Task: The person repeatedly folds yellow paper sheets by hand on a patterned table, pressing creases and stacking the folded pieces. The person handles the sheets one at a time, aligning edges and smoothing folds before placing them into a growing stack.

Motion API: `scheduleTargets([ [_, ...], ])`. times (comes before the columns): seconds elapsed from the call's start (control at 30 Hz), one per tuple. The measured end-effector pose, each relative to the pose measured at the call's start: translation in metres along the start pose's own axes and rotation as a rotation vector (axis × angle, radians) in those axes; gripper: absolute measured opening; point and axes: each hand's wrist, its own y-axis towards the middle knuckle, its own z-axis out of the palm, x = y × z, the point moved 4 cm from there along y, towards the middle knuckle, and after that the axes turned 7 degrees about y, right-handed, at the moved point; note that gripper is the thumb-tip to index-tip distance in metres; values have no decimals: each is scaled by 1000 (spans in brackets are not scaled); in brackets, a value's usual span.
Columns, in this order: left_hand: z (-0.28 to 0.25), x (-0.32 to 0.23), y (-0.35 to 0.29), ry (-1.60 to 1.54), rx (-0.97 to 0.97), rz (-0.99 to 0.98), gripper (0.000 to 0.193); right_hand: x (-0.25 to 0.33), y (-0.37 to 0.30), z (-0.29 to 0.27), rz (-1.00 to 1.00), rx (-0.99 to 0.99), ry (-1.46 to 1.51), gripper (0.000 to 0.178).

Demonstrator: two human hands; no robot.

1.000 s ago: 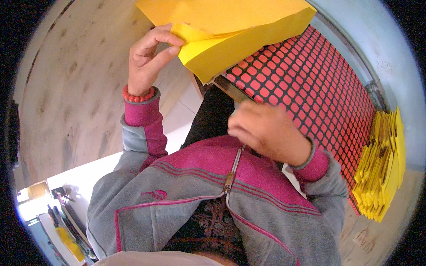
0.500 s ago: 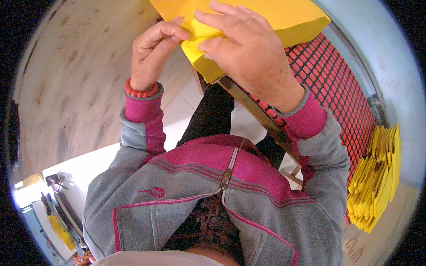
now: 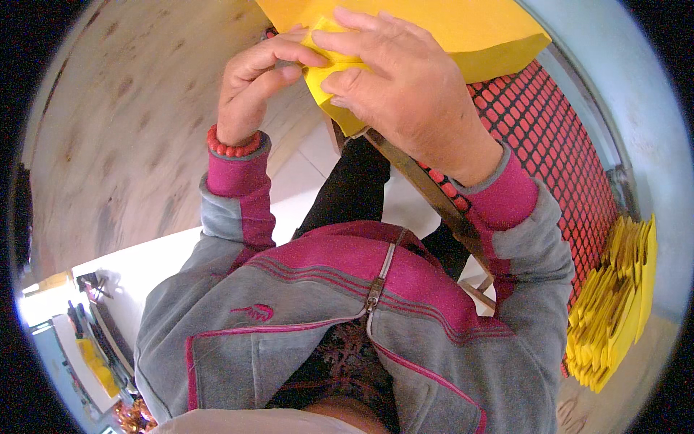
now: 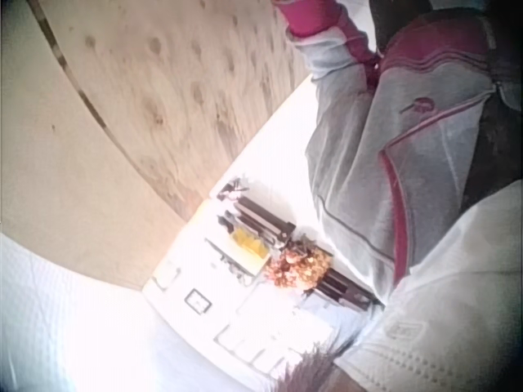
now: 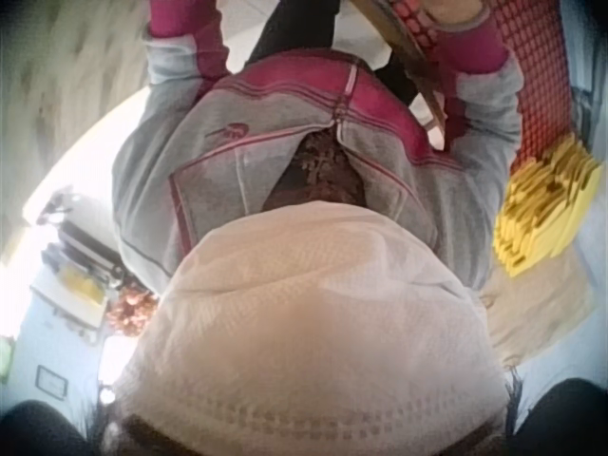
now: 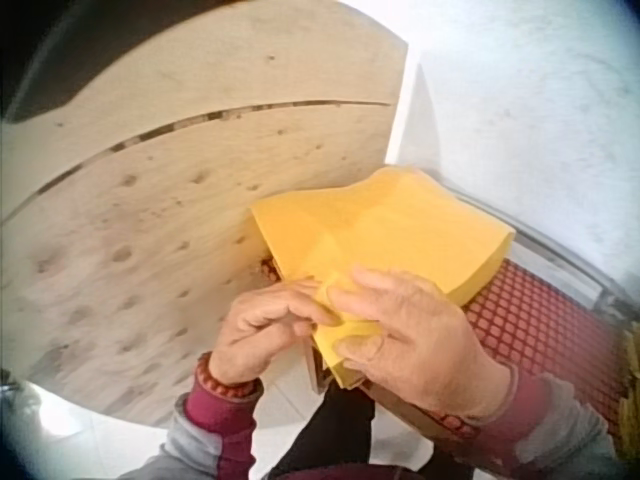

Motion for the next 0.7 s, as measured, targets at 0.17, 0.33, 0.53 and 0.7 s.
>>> scheduleTargets([
  [0.17,1,-2,2,23,8,48,25,7,-3,1,130,36,20,14],
  [0.33,-1,-2,0,8,9,14,25,5,0,2,256,5,135,8],
  [0.53,-1,3,-1,-10,25,-36,27,1,-3,4,325,-30,286,6],
  [0.7,-2,4,-2,2,34,-21,24,-4,-10,5,379,-60,420,6],
])
